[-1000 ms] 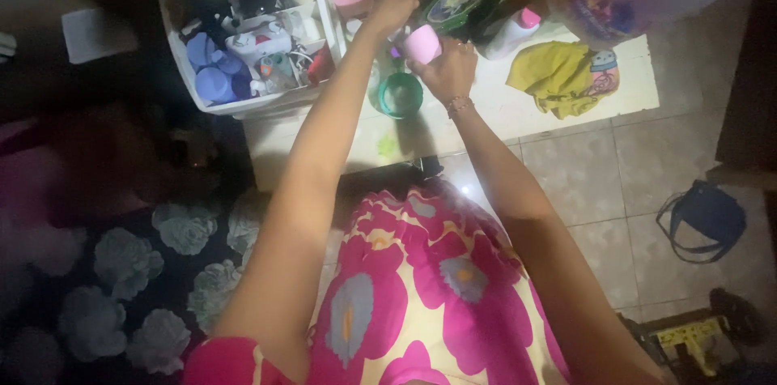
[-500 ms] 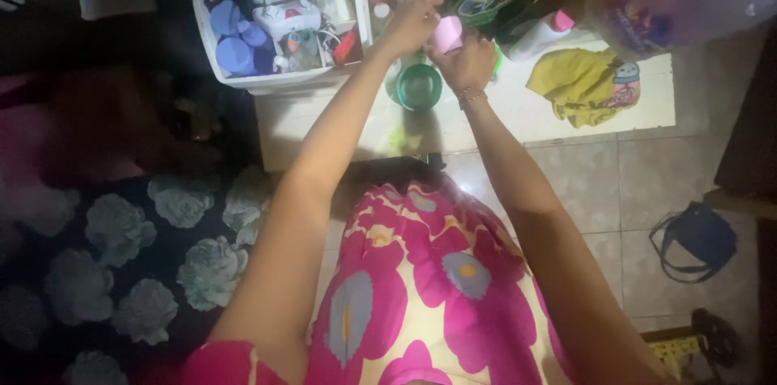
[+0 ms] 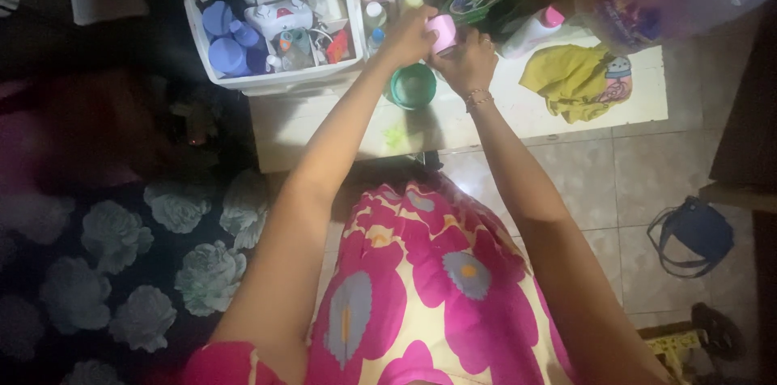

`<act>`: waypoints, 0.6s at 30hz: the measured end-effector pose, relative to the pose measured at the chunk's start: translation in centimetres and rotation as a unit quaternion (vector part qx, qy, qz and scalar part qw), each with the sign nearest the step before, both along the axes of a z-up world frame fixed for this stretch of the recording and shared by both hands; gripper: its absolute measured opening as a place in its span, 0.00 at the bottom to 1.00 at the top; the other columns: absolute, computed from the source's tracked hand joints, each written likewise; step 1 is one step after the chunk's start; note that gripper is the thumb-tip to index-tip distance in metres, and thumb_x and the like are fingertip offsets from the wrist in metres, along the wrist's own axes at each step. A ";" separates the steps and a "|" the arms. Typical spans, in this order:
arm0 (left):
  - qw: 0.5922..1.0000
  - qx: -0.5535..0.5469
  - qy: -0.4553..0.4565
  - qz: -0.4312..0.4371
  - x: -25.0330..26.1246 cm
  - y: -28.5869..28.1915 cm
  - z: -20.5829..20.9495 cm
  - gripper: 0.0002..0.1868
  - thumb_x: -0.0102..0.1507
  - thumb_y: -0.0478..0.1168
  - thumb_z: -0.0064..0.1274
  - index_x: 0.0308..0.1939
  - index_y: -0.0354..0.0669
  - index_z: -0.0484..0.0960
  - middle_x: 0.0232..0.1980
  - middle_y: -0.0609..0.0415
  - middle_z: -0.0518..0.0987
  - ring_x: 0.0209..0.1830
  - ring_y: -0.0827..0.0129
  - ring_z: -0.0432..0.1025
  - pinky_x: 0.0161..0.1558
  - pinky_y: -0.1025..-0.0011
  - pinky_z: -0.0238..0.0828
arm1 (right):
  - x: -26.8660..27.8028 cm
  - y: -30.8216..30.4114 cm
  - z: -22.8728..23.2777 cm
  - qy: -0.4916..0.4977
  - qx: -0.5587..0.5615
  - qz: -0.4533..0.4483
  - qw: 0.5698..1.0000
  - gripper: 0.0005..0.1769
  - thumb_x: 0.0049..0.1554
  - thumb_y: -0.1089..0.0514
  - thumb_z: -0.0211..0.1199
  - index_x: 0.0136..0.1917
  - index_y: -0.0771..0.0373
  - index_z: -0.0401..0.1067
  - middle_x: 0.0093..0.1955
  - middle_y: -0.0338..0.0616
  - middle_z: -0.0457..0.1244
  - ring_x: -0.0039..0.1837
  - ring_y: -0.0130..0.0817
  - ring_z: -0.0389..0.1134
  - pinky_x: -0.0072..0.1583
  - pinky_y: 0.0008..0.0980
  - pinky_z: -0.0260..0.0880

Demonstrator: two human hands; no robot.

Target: Organizing various cosmetics, tools, and accessories on a vanity table drawer surface.

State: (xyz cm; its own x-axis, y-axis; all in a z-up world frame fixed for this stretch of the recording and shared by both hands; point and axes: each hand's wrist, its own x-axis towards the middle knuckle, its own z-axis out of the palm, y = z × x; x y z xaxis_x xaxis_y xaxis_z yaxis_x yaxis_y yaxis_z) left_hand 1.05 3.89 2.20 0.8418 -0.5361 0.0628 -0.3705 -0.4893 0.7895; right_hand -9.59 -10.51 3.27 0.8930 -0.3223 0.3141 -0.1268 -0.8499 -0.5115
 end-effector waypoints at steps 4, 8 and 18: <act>0.998 0.059 -0.026 0.020 -1.3 -0.1 2.7 0.28 0.61 0.44 0.59 0.64 0.40 0.75 0.61 0.38 0.75 0.60 0.45 0.71 0.60 0.55 0.67 | -0.9 -0.3 1.9 0.027 0.023 0.046 0.998 0.39 0.41 0.40 0.80 0.60 0.59 0.72 0.53 0.49 0.67 0.57 0.50 0.67 0.53 0.51 0.67; 0.984 0.149 -0.097 -0.028 -2.8 0.0 5.4 0.40 0.51 0.52 0.71 0.62 0.41 0.72 0.58 0.42 0.75 0.61 0.48 0.70 0.59 0.54 0.67 | -0.7 -0.8 -1.1 0.079 0.059 0.038 0.994 0.29 0.47 0.49 0.78 0.61 0.53 0.74 0.55 0.43 0.68 0.60 0.45 0.67 0.57 0.49 0.67; 0.975 0.191 -0.104 -0.040 -2.9 -0.5 5.7 0.40 0.50 0.39 0.69 0.65 0.59 0.71 0.60 0.54 0.74 0.63 0.53 0.69 0.55 0.50 0.69 | -2.4 -1.8 -0.7 0.060 0.068 0.040 0.995 0.27 0.47 0.57 0.75 0.60 0.58 0.73 0.53 0.48 0.68 0.57 0.49 0.68 0.53 0.50 0.69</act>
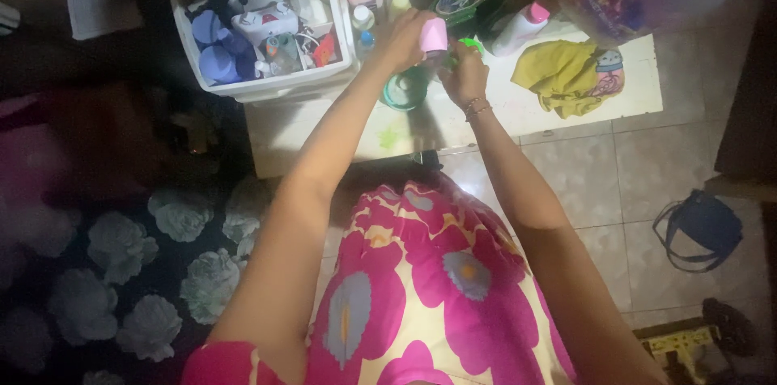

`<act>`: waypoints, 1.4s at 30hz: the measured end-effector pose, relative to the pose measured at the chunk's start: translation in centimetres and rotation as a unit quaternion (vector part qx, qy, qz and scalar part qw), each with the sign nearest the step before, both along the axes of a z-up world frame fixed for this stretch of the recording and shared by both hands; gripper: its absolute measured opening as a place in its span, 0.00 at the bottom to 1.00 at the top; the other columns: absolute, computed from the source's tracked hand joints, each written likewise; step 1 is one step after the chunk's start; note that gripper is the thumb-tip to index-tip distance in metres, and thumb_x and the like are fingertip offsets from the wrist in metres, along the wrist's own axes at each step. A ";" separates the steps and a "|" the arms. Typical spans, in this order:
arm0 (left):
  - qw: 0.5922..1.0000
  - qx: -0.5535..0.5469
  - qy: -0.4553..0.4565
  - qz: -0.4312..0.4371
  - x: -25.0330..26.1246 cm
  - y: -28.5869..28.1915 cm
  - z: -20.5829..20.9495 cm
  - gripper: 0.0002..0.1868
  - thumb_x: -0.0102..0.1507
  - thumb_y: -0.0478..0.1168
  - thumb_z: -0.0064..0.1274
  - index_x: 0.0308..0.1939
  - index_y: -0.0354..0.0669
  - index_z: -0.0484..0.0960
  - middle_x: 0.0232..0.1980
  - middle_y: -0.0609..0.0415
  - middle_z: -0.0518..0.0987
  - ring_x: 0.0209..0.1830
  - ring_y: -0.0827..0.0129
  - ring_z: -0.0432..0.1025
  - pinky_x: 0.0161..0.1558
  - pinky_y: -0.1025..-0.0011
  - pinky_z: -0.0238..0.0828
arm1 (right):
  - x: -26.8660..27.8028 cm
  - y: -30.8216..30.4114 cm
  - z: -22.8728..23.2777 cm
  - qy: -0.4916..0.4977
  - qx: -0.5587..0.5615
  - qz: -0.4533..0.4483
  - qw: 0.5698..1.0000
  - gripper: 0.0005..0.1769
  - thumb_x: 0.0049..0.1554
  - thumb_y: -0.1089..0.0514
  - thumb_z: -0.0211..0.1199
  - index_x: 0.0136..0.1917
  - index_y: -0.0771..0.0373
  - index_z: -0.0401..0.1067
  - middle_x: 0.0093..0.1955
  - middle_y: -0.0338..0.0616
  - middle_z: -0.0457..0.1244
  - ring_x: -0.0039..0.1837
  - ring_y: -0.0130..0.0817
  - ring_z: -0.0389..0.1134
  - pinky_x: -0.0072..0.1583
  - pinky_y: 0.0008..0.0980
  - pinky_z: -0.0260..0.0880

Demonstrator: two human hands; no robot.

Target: Organizing various cosmetics, tools, and accessories on a vanity table drawer surface.

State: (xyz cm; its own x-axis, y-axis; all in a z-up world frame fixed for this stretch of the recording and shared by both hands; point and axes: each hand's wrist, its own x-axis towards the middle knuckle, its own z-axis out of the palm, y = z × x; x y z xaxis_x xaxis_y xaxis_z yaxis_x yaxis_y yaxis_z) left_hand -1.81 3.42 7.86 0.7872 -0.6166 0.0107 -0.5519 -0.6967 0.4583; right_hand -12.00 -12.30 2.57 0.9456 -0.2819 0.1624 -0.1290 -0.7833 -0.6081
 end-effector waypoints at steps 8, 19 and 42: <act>1.000 -0.009 0.026 -0.011 1.3 0.0 -0.2 0.38 0.51 0.37 0.68 0.64 0.58 0.72 0.61 0.53 0.73 0.66 0.51 0.68 0.58 0.50 0.68 | 0.1 0.0 -1.5 -0.070 0.049 0.037 0.996 0.23 0.55 0.62 0.63 0.64 0.61 0.73 0.50 0.50 0.71 0.53 0.50 0.72 0.53 0.48 0.72; 0.998 -0.042 -0.037 -0.030 0.9 0.0 -1.2 0.47 0.42 0.41 0.76 0.64 0.54 0.70 0.64 0.41 0.68 0.67 0.40 0.63 0.59 0.46 0.65 | -0.1 -0.6 -1.8 -0.023 0.088 0.005 0.996 0.24 0.53 0.62 0.64 0.64 0.60 0.72 0.52 0.52 0.69 0.55 0.50 0.71 0.56 0.46 0.72; 0.953 -0.258 -0.158 0.007 -5.3 0.3 4.0 0.26 0.63 0.37 0.61 0.66 0.49 0.75 0.66 0.50 0.76 0.68 0.50 0.68 0.70 0.53 0.63 | -4.3 -0.8 0.9 -0.161 0.235 -0.079 0.955 0.17 0.51 0.67 0.64 0.55 0.69 0.77 0.49 0.42 0.71 0.42 0.23 0.71 0.47 0.26 0.73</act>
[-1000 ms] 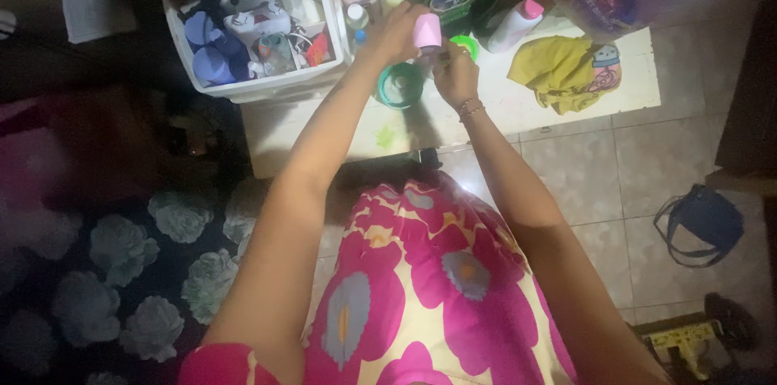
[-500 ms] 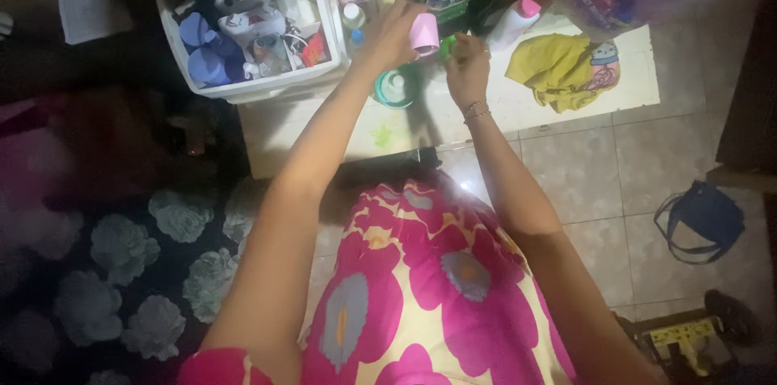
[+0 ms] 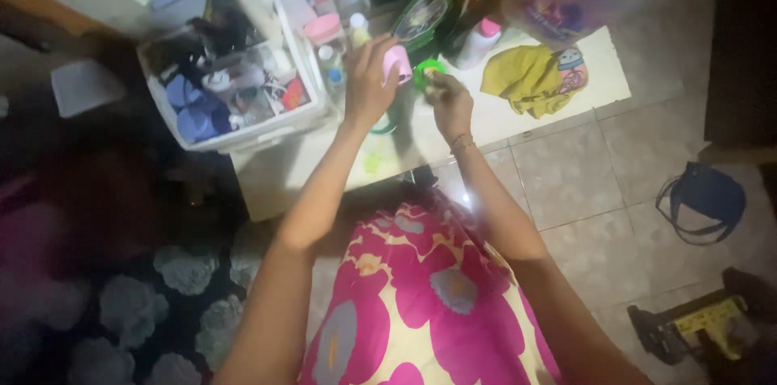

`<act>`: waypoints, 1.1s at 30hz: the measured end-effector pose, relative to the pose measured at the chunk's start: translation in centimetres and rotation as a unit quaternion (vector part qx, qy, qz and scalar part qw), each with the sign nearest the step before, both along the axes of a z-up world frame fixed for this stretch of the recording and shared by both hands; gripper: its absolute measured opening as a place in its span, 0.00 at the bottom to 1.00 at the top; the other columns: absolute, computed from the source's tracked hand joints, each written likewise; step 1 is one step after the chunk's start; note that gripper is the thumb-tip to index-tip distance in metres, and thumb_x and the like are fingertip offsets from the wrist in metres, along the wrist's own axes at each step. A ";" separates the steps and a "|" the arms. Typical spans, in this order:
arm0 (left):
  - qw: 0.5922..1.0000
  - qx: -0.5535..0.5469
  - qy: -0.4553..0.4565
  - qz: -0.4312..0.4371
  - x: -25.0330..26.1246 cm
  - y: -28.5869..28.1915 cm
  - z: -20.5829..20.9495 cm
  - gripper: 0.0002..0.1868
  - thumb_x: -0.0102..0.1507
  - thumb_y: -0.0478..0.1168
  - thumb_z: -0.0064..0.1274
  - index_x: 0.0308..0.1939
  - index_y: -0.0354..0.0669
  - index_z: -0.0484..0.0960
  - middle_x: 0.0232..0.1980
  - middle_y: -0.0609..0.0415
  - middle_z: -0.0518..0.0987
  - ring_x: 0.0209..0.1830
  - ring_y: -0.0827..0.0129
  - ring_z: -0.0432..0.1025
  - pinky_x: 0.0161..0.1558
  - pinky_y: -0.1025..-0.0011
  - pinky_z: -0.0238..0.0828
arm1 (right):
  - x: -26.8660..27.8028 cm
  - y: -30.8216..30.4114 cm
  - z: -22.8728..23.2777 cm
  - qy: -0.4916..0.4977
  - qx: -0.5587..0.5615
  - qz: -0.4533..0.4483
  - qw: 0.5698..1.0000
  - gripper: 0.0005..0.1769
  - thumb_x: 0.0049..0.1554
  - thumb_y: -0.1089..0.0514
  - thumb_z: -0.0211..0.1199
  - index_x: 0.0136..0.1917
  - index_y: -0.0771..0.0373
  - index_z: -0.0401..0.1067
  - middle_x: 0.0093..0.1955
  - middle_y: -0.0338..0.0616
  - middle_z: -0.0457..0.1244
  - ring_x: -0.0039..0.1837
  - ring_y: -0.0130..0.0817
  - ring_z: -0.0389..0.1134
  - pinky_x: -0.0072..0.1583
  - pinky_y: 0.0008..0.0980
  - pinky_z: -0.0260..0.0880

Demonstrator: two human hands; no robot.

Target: Organizing various cosmetics, tools, and accessories on a vanity table drawer surface.

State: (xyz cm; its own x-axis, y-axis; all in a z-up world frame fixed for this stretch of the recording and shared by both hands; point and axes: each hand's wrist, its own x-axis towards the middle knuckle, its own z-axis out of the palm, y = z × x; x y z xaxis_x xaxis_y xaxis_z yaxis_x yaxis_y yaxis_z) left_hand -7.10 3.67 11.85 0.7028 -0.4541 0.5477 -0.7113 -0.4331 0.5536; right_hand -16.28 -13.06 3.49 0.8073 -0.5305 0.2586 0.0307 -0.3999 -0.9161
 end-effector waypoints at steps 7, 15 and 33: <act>0.991 -0.122 0.056 0.008 -2.2 -0.9 -1.3 0.12 0.70 0.30 0.50 0.54 0.43 0.83 0.52 0.47 0.81 0.52 0.51 0.78 0.53 0.59 0.75 | -2.2 1.2 2.5 0.161 0.152 -0.030 0.975 0.11 0.53 0.53 0.71 0.38 0.62 0.76 0.26 0.38 0.64 0.28 0.23 0.61 0.34 0.32 0.64; 0.944 0.041 0.324 0.042 -2.7 -1.2 -8.2 0.17 0.71 0.49 0.52 0.36 0.42 0.86 0.25 0.43 0.80 0.26 0.54 0.77 0.34 0.58 0.70 | -5.4 2.6 -0.4 0.107 0.197 -0.074 0.972 0.28 0.66 0.42 0.54 0.35 0.67 0.67 0.29 0.34 0.54 0.35 0.24 0.53 0.38 0.33 0.58; 0.935 0.006 0.344 -0.082 -9.8 -10.8 -7.4 0.21 0.73 0.51 0.35 0.45 0.46 0.83 0.38 0.45 0.84 0.40 0.49 0.80 0.43 0.58 0.73 | -10.3 -6.4 -5.6 0.108 0.344 -0.082 0.929 0.14 0.70 0.53 0.46 0.51 0.63 0.66 0.27 0.36 0.55 0.27 0.26 0.55 0.30 0.28 0.56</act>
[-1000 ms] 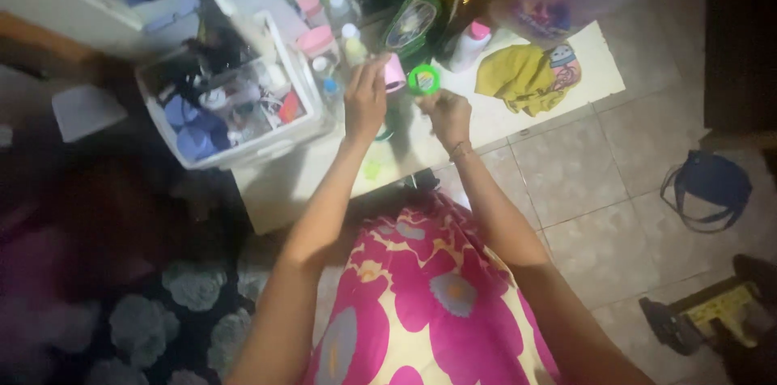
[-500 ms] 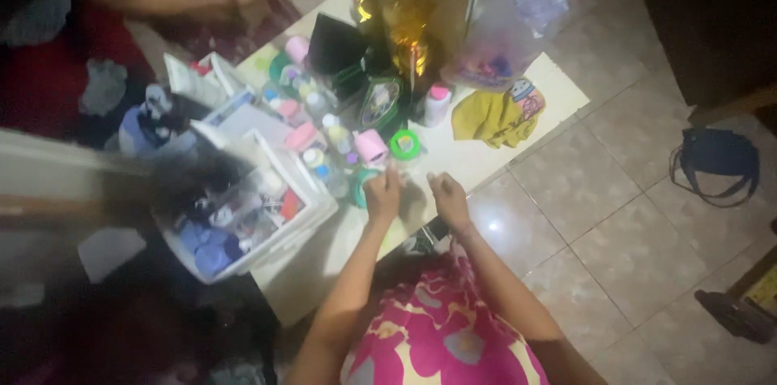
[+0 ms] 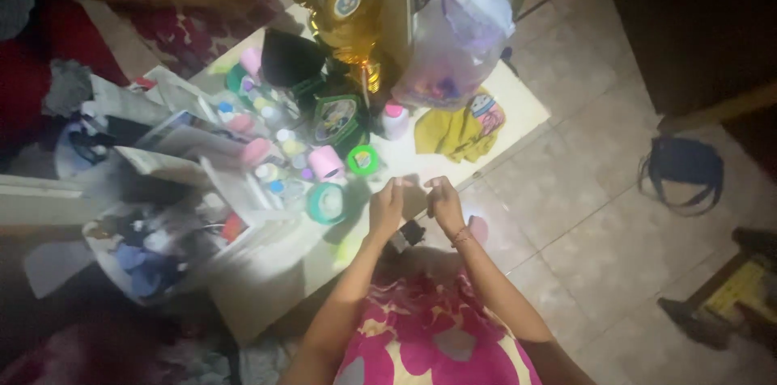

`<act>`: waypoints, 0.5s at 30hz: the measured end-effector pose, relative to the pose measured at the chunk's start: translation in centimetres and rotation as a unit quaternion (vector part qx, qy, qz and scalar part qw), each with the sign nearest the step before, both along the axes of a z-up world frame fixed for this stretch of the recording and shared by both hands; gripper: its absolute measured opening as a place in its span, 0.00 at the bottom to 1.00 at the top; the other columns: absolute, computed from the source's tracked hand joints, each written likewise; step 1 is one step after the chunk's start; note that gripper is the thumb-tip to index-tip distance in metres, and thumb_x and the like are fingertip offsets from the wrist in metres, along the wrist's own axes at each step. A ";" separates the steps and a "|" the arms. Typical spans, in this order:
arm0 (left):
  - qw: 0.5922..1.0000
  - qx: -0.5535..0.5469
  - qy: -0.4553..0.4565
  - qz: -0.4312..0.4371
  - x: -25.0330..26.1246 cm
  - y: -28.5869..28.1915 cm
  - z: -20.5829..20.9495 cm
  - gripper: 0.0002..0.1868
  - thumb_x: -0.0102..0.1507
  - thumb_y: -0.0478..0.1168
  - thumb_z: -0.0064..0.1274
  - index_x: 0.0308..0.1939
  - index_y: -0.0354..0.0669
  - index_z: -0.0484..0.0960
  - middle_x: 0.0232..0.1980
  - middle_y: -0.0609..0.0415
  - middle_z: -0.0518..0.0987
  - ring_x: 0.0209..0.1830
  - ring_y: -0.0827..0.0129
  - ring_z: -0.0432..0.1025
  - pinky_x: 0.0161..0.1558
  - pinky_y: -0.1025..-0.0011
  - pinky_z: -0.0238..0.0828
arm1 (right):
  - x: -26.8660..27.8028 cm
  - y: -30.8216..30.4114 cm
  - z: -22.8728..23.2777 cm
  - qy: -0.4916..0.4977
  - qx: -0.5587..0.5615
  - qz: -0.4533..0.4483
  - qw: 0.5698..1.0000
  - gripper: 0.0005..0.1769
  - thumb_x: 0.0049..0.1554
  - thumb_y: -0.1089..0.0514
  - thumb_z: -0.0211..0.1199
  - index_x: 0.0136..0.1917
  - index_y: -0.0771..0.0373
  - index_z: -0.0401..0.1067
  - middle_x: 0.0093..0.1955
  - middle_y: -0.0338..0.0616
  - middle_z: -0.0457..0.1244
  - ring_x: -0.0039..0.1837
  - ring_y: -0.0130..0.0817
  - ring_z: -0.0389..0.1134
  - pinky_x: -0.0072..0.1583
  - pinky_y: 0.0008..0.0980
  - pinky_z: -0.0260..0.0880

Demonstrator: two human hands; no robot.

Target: Organizing various cosmetics, tools, and accessories on a vanity table drawer surface.

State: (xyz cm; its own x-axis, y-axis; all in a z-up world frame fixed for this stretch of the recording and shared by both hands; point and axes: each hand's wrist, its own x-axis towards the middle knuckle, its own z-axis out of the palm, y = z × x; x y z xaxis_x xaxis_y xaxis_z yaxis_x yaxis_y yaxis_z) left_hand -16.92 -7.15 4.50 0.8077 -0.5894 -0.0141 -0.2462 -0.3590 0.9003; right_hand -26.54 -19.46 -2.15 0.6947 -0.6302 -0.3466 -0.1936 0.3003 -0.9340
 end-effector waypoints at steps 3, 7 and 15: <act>0.994 0.067 0.068 0.052 -0.7 -3.7 1.4 0.19 0.72 0.50 0.35 0.48 0.48 0.83 0.33 0.42 0.82 0.34 0.48 0.80 0.40 0.57 0.73 | -0.9 -4.3 0.6 -0.040 -0.026 0.074 0.996 0.17 0.58 0.67 0.45 0.59 0.59 0.66 0.30 0.38 0.61 0.29 0.26 0.62 0.31 0.28 0.62; 0.992 0.033 0.043 0.115 -2.0 -8.5 -1.2 0.18 0.73 0.48 0.37 0.50 0.48 0.83 0.33 0.40 0.81 0.33 0.47 0.78 0.37 0.57 0.71 | -1.3 -10.8 2.7 -0.019 -0.041 0.145 0.988 0.18 0.58 0.69 0.46 0.59 0.60 0.66 0.36 0.38 0.62 0.30 0.26 0.61 0.32 0.28 0.63; 0.963 0.003 0.022 0.268 -5.4 -9.4 -2.1 0.10 0.69 0.45 0.51 0.51 0.48 0.80 0.27 0.40 0.77 0.27 0.46 0.75 0.33 0.57 0.69 | -0.7 -16.0 -0.2 -0.059 -0.045 0.296 0.952 0.16 0.59 0.71 0.49 0.57 0.64 0.70 0.42 0.40 0.64 0.37 0.27 0.65 0.38 0.25 0.66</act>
